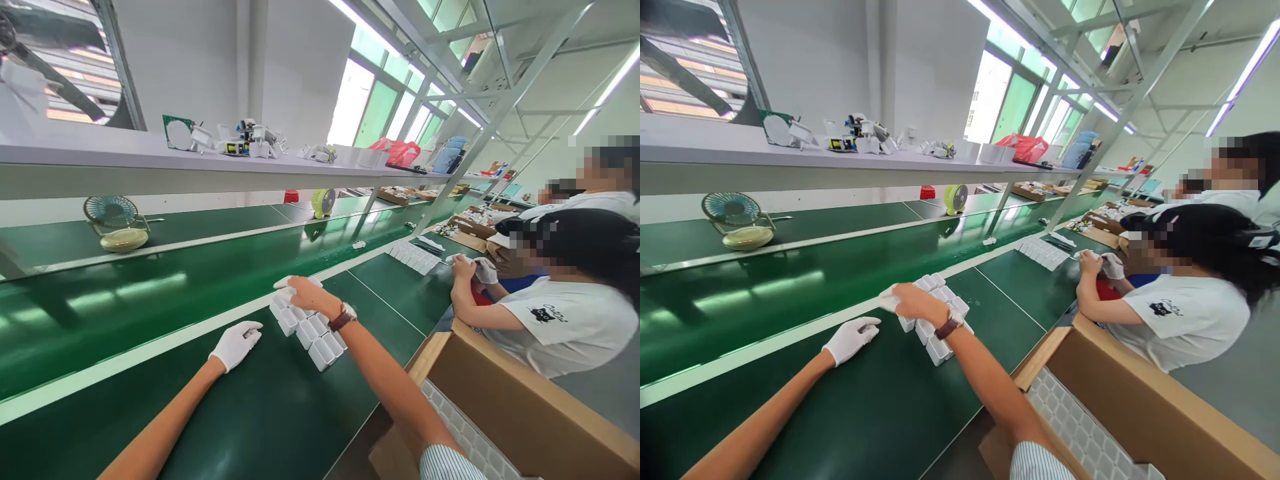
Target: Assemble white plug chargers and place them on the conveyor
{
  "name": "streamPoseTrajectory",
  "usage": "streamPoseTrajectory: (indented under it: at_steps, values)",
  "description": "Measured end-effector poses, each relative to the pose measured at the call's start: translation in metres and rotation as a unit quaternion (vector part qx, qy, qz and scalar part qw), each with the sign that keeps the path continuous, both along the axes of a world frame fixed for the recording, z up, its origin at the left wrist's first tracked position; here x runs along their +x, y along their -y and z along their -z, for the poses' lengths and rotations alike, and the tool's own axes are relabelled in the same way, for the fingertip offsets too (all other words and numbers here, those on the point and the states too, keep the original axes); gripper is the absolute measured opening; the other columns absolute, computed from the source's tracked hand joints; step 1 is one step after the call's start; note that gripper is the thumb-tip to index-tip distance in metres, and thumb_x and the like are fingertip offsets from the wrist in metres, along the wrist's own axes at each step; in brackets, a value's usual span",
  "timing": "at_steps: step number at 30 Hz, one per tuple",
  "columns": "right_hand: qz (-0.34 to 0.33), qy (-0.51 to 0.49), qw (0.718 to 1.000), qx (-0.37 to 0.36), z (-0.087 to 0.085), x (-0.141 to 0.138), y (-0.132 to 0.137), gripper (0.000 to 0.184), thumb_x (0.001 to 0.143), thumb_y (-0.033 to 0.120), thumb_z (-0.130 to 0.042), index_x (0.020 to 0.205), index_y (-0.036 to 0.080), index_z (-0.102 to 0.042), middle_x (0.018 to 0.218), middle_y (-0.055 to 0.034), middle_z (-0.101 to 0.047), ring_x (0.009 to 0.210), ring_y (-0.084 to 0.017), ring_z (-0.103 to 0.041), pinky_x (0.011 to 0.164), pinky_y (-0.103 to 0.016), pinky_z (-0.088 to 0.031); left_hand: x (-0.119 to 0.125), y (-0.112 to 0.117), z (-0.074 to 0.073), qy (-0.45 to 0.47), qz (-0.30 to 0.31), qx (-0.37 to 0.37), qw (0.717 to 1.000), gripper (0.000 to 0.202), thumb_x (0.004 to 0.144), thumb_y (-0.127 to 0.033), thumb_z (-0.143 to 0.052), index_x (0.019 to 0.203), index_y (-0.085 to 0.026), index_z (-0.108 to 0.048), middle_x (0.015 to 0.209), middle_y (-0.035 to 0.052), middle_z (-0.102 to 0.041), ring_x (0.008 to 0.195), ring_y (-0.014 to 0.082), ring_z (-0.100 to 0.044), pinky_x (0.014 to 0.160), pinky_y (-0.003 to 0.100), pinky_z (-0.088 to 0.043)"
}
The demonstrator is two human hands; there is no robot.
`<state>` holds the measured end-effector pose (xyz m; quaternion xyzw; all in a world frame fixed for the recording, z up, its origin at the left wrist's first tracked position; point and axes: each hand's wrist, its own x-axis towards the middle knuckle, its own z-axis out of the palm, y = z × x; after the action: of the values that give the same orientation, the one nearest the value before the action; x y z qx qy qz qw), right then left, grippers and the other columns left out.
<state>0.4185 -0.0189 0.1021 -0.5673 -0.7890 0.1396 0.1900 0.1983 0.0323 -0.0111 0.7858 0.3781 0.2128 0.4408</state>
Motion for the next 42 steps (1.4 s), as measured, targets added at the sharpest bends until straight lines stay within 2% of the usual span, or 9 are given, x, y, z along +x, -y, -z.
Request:
streamPoseTrajectory:
  at_steps: [3, 6, 10, 15, 21, 29, 32, 38, 42]
  values:
    - [0.109, 0.02, 0.993, -0.028, -0.006, 0.059, -0.036, 0.027, 0.099, 0.026, -0.051, 0.119, 0.016, -0.065, 0.121, -0.0116, -0.067, 0.113, -0.027, -0.061, 0.096, -0.04, -0.047, 0.003, 0.009, 0.013, 0.012, -0.031, 0.01, 0.999, 0.032, 0.085, -0.037, -0.053, 0.107, -0.021, -0.071, 0.09, 0.0037, -0.074, 0.083, 0.0197, -0.069, 0.079, 0.032, -0.057]
    - [0.172, 0.043, 0.98, -0.089, 0.003, 0.088, -0.055, 0.028, 0.098, 0.036, -0.059, 0.116, 0.015, -0.063, 0.112, -0.0068, -0.067, 0.097, -0.022, -0.066, 0.085, -0.041, -0.055, 0.002, 0.008, 0.017, 0.004, -0.009, 0.026, 1.0, 0.035, 0.087, -0.035, -0.051, 0.113, -0.021, -0.069, 0.09, 0.0034, -0.073, 0.08, 0.0185, -0.069, 0.079, 0.031, -0.056]
    - [0.203, 0.062, 0.966, -0.144, 0.021, 0.097, -0.065, 0.028, 0.098, 0.038, -0.06, 0.116, 0.016, -0.063, 0.115, -0.0066, -0.065, 0.096, -0.02, -0.066, 0.082, -0.039, -0.058, 0.004, 0.004, 0.009, -0.087, 0.01, 0.043, 0.995, 0.051, 0.088, -0.035, -0.052, 0.138, -0.022, -0.055, 0.102, 0.0057, -0.073, 0.088, 0.0202, -0.07, 0.085, 0.033, -0.054]
    - [0.217, 0.074, 0.958, -0.172, 0.035, 0.1, -0.074, 0.03, 0.097, 0.036, -0.061, 0.119, 0.016, -0.061, 0.117, -0.0074, -0.064, 0.097, -0.02, -0.066, 0.082, -0.039, -0.058, 0.025, 0.002, -0.009, -0.186, 0.025, 0.096, 0.978, 0.064, 0.089, -0.039, -0.056, 0.15, -0.03, -0.039, 0.148, 0.0072, -0.053, 0.123, 0.0298, -0.061, 0.1, 0.04, -0.048]
    - [0.232, 0.078, 0.953, -0.179, 0.046, 0.11, -0.075, 0.031, 0.097, 0.037, -0.061, 0.119, 0.016, -0.061, 0.117, -0.0073, -0.064, 0.098, -0.021, -0.065, 0.084, -0.041, -0.057, 0.042, -0.001, -0.014, -0.216, 0.054, 0.115, 0.968, 0.069, 0.091, -0.036, -0.052, 0.155, -0.029, -0.028, 0.145, 0.0089, -0.056, 0.117, 0.0309, -0.065, 0.093, 0.04, -0.05]
    - [0.248, 0.051, 0.952, -0.173, 0.053, 0.115, -0.067, 0.031, 0.097, 0.04, -0.061, 0.116, 0.016, -0.063, 0.115, -0.006, -0.065, 0.097, -0.022, -0.065, 0.084, -0.04, -0.057, 0.043, 0.001, -0.014, -0.238, 0.059, 0.133, 0.96, 0.071, 0.094, -0.033, -0.048, 0.158, -0.03, -0.017, 0.127, 0.0118, -0.068, 0.105, 0.0312, -0.07, 0.084, 0.04, -0.052]
    - [0.273, 0.036, 0.946, -0.169, 0.047, 0.122, -0.058, 0.031, 0.097, 0.038, -0.061, 0.119, 0.016, -0.062, 0.118, -0.007, -0.064, 0.1, -0.022, -0.065, 0.086, -0.042, -0.056, 0.043, 0.001, -0.013, -0.235, 0.069, 0.141, 0.959, 0.07, 0.095, -0.032, -0.047, 0.158, -0.03, -0.017, 0.131, 0.0114, -0.066, 0.108, 0.0309, -0.069, 0.085, 0.04, -0.052]
    - [0.353, -0.002, 0.913, -0.202, 0.03, 0.15, -0.006, 0.029, 0.098, 0.037, -0.06, 0.118, 0.017, -0.061, 0.116, -0.0073, -0.064, 0.095, -0.02, -0.066, 0.081, -0.038, -0.058, 0.041, 0.001, -0.009, -0.213, 0.063, 0.141, 0.965, 0.061, 0.095, -0.035, -0.047, 0.154, -0.032, -0.032, 0.141, 0.0089, -0.06, 0.112, 0.0306, -0.067, 0.089, 0.041, -0.051]
    - [0.368, -0.041, 0.904, -0.215, 0.028, 0.149, 0.035, 0.025, 0.098, 0.036, -0.059, 0.113, 0.016, -0.063, 0.107, -0.0057, -0.066, 0.085, -0.016, -0.066, 0.074, -0.033, -0.059, 0.041, 0.001, -0.005, -0.203, 0.057, 0.142, 0.967, 0.058, 0.094, -0.036, -0.049, 0.151, -0.031, -0.038, 0.145, 0.0077, -0.057, 0.117, 0.0301, -0.064, 0.092, 0.041, -0.05]
